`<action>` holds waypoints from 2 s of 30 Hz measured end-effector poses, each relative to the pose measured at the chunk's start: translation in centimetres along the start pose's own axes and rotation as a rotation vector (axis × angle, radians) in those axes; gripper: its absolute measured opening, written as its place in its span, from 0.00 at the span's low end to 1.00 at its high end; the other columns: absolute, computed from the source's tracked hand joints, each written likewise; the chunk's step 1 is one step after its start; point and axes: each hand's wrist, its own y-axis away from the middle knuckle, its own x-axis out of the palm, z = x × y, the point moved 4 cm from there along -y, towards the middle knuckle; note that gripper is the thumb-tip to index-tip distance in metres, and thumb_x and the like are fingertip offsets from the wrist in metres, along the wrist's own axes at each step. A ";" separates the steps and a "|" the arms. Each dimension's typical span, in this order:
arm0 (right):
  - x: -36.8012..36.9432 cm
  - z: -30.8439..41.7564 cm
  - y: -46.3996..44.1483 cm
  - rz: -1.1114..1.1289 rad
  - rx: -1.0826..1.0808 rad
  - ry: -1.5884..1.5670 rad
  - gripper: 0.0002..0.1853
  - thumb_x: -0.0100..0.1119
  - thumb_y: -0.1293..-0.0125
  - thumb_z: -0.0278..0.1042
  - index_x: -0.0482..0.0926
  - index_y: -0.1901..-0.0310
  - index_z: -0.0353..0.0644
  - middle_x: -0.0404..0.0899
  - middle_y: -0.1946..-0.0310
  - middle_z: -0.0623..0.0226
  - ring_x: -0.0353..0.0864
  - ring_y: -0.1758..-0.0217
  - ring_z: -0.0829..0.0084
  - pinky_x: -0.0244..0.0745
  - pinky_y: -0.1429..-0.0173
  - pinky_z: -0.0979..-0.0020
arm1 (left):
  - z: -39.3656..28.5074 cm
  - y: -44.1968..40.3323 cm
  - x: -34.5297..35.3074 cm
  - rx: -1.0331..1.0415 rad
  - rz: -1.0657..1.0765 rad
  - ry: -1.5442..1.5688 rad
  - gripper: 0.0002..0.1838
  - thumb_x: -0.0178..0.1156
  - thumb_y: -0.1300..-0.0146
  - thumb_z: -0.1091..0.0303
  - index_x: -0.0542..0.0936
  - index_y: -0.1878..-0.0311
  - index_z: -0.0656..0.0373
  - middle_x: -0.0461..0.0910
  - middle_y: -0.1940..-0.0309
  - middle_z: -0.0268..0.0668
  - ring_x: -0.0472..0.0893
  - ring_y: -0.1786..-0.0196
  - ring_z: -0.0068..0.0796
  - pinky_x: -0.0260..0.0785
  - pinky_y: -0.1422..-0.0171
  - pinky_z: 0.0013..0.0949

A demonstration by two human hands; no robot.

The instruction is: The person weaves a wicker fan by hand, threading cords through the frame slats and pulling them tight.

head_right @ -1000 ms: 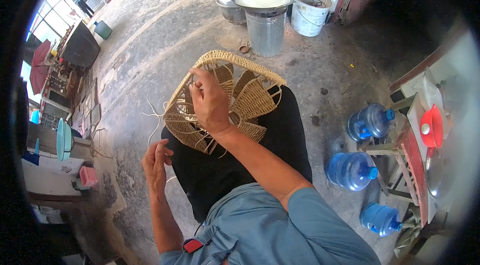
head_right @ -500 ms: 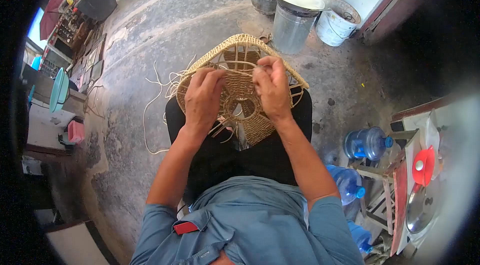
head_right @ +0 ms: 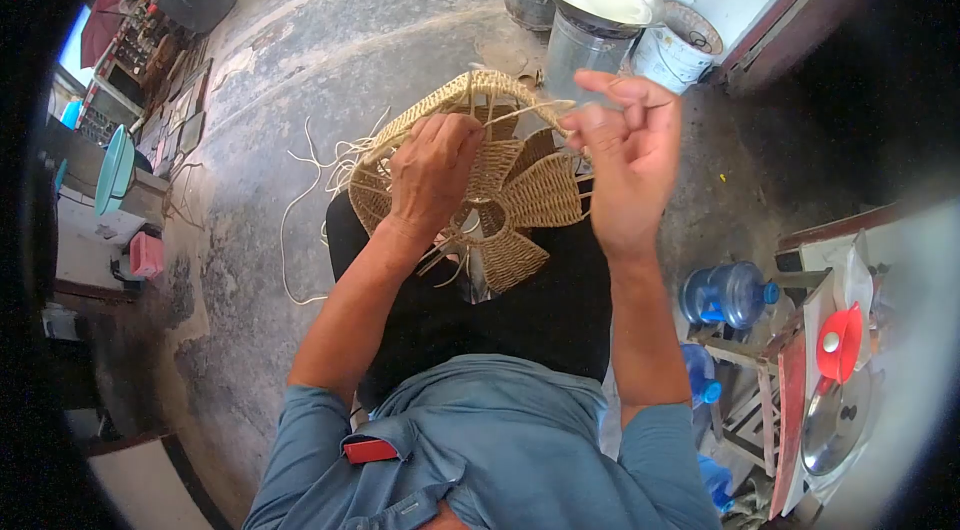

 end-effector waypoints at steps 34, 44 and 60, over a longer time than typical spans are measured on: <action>0.0 -8.0 3.3 -0.095 0.649 -0.416 0.21 0.63 0.27 0.23 0.75 0.34 0.42 0.71 0.72 0.79 0.60 0.80 0.87 0.56 0.77 0.79 | -2.7 0.5 0.3 0.120 -0.023 0.094 0.12 0.68 0.30 0.75 0.85 0.45 0.59 0.86 0.50 0.40 0.86 0.47 0.45 0.80 0.42 0.46; -18.1 -5.5 -0.1 -0.175 0.514 -0.021 0.13 0.63 0.27 0.23 0.76 0.45 0.50 0.66 0.72 0.83 0.54 0.79 0.89 0.48 0.76 0.80 | -3.3 -1.3 2.8 0.001 0.161 0.110 0.04 0.67 0.25 0.68 0.81 0.55 0.54 0.86 0.62 0.38 0.87 0.55 0.43 0.79 0.50 0.46; -25.0 -8.5 6.1 -0.640 0.631 0.017 0.07 0.61 0.13 0.43 0.83 0.47 0.51 0.65 0.78 0.85 0.58 0.81 0.88 0.51 0.79 0.77 | -3.8 -1.4 3.1 0.016 0.070 0.112 0.07 0.67 0.25 0.68 0.77 0.55 0.56 0.83 0.64 0.41 0.86 0.56 0.46 0.79 0.50 0.48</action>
